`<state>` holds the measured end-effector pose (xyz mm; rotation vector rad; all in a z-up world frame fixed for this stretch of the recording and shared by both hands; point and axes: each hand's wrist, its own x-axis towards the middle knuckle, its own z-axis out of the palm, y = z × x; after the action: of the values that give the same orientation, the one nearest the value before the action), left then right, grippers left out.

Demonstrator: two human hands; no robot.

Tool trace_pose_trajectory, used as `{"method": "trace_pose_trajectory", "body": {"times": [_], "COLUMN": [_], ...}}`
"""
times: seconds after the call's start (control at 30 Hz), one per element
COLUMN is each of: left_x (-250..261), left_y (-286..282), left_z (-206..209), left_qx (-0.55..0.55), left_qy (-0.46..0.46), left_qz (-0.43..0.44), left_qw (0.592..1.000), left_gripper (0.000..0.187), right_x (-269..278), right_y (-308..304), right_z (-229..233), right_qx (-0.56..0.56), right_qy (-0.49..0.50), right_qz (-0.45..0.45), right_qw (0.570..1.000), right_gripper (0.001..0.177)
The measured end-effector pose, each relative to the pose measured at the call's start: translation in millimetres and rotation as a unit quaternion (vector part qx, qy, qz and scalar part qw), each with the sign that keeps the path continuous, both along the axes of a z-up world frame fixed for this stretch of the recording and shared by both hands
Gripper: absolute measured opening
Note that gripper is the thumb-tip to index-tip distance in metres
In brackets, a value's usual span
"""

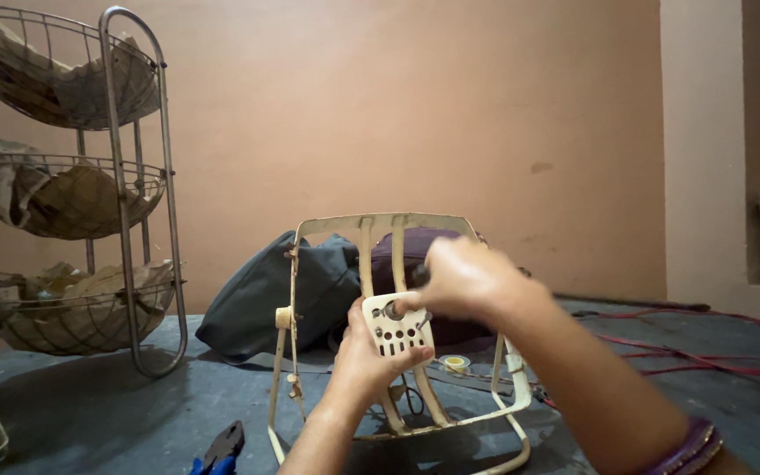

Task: The person works on a disassembled electric fan on a table. They handle red wires and a metal fan cage, then use a screwdriver to tighten screws on the fan's motor housing.

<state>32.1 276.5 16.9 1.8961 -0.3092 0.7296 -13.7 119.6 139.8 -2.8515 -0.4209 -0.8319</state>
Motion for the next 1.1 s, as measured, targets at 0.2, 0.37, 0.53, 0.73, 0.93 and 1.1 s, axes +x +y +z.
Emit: {"method": "trace_pose_trajectory", "body": {"times": [0.2,0.37,0.53,0.73,0.93,1.1], "left_x": [4,8,10,9,7,8], "left_y": [1,2,3,3,2,2], "left_z": [-3,-5,-6,-4,-4,-4], "left_qx": [0.0,0.005,-0.003,0.013,0.013,0.016], "left_qy": [-0.032,-0.028,-0.048,-0.017,-0.023,-0.024], "left_qz": [0.014,0.015,0.002,0.023,0.023,0.029], "left_qw": [0.999,0.999,0.999,1.0,0.999,0.999], "left_gripper": [0.117,0.12,0.121,0.122,0.119,0.12], "right_x": [-1,3,9,1,-1,7], "right_y": [4,3,-1,-1,4,3], "right_z": [-38,-51,-58,-55,-53,-59], "right_qx": [0.001,0.016,0.012,0.021,0.036,0.001], "right_qy": [-0.019,-0.046,-0.107,-0.062,-0.057,-0.087], "right_qz": [-0.005,-0.002,0.053,0.028,0.008,0.029], "right_qw": [1.0,0.999,0.993,0.997,0.998,0.996], "right_gripper": [0.036,0.028,0.025,0.029,0.028,0.026]}}
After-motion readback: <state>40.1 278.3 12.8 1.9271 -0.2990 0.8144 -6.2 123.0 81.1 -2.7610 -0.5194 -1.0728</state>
